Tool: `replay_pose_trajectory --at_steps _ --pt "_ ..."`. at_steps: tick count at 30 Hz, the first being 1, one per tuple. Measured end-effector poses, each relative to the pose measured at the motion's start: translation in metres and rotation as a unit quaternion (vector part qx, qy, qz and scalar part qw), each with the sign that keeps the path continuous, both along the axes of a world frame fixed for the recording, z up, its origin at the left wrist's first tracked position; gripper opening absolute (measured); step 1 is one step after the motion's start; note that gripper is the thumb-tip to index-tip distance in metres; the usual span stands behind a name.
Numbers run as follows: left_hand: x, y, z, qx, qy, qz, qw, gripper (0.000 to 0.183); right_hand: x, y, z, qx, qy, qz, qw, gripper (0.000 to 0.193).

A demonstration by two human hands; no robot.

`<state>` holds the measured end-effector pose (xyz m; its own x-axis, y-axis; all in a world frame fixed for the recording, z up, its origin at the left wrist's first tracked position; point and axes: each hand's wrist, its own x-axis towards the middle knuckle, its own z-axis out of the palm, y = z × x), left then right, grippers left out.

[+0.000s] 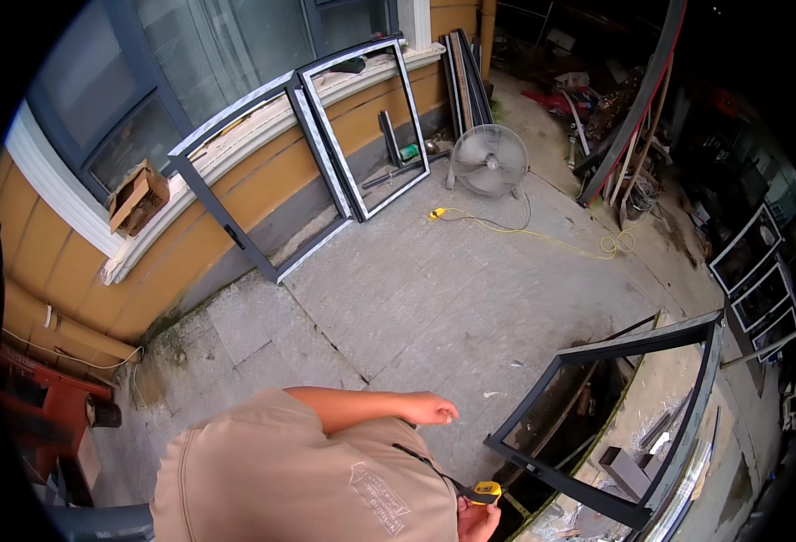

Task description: The person measures a metal frame using a tape measure, marks a long metal rail, and then cuts the rail using a miter saw. They then check the fit of the cut rail against the frame.

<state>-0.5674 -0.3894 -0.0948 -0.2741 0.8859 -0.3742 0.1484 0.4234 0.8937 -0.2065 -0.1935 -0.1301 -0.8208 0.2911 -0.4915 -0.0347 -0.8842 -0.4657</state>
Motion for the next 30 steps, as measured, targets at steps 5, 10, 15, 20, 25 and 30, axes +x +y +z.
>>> replay_pose_trajectory --at_steps 5,10,15,20,25,30 --pt "0.000 0.023 0.031 0.071 -0.115 0.009 0.991 0.041 -0.117 -0.012 0.133 0.031 0.054 0.061 0.996 0.074" --pt "0.022 0.036 0.053 0.107 -0.157 0.015 0.982 0.036 -0.154 -0.002 0.151 0.054 0.044 0.179 0.981 0.067" --pt "0.042 0.037 0.062 0.067 -0.132 0.035 0.988 0.037 -0.167 0.015 0.151 0.181 -0.048 0.301 0.935 0.048" --pt "0.065 0.059 0.053 0.067 -0.178 0.094 0.977 0.042 -0.158 0.044 0.158 0.232 -0.032 0.340 0.911 0.044" --pt "0.092 0.086 0.076 0.052 -0.166 0.116 0.978 0.039 -0.140 0.071 0.165 0.298 -0.012 0.352 0.887 0.039" --pt "0.081 0.084 0.084 0.093 -0.068 0.220 0.969 0.037 -0.092 0.118 0.116 0.301 -0.097 0.385 0.867 0.037"
